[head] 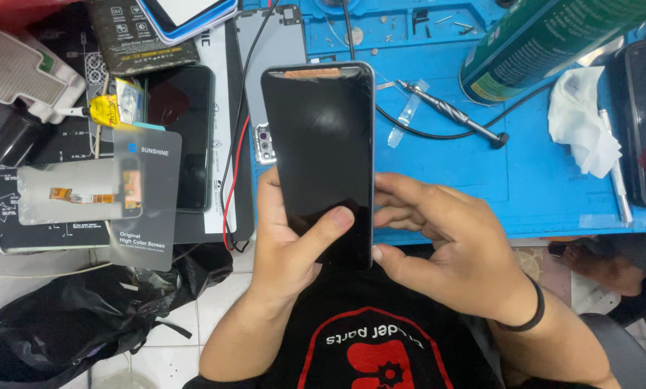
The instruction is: The person uses a plastic card to pry and separate the screen from the smartphone frame, then uses a screwdriver to remove screws and detach internal components. The person continues to manipulate the phone's internal parts and reposition the screen assembly.
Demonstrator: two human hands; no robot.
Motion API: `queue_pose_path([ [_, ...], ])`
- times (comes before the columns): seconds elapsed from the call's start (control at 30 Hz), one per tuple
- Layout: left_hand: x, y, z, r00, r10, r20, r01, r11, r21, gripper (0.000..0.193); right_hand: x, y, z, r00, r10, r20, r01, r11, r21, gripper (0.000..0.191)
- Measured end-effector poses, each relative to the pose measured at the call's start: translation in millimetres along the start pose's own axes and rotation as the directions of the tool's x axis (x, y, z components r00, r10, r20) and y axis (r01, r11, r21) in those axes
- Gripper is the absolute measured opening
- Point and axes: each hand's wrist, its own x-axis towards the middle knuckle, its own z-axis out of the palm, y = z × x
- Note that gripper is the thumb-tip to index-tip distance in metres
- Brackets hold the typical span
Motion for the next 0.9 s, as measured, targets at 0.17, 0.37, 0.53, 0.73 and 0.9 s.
queue_pose_path([
  [0.17, 1.5, -0.9, -2.7, 0.999, -0.007, 0.043, 0.004, 0.998, 0.069, 0.060, 0.7, 8.7, 0.4, 1.000, 0.014, 0.012, -0.015, 0.991, 0.134, 0.050],
  [0.37, 0.4, -7.0, -6.5, 0.997, -0.015, 0.076, 0.003, 0.988, 0.152, 0.060, 7.5, 12.0, -4.4, 0.995, 0.095, 0.003, -0.094, 0.983, 0.157, 0.039],
  [0.53, 3.4, -3.2, -1.1, 0.991, -0.086, 0.098, 0.073, 0.989, 0.130, 0.060, 9.2, 9.2, -7.6, 0.992, 0.096, -0.088, -0.076, 0.976, 0.205, 0.049],
  [0.73, 17.6, 32.7, 14.4, 0.988, 0.050, 0.148, -0.119, 0.857, 0.501, 0.081, 5.7, 11.5, 3.2, 0.951, -0.036, -0.306, 0.033, 0.999, -0.015, 0.035],
  [0.9, 36.4, 55.5, 20.3, 0.936, 0.147, 0.319, -0.338, 0.625, 0.703, 0.102, 14.3, 11.3, 14.2, 0.910, -0.256, -0.326, 0.128, 0.922, -0.367, 0.035],
])
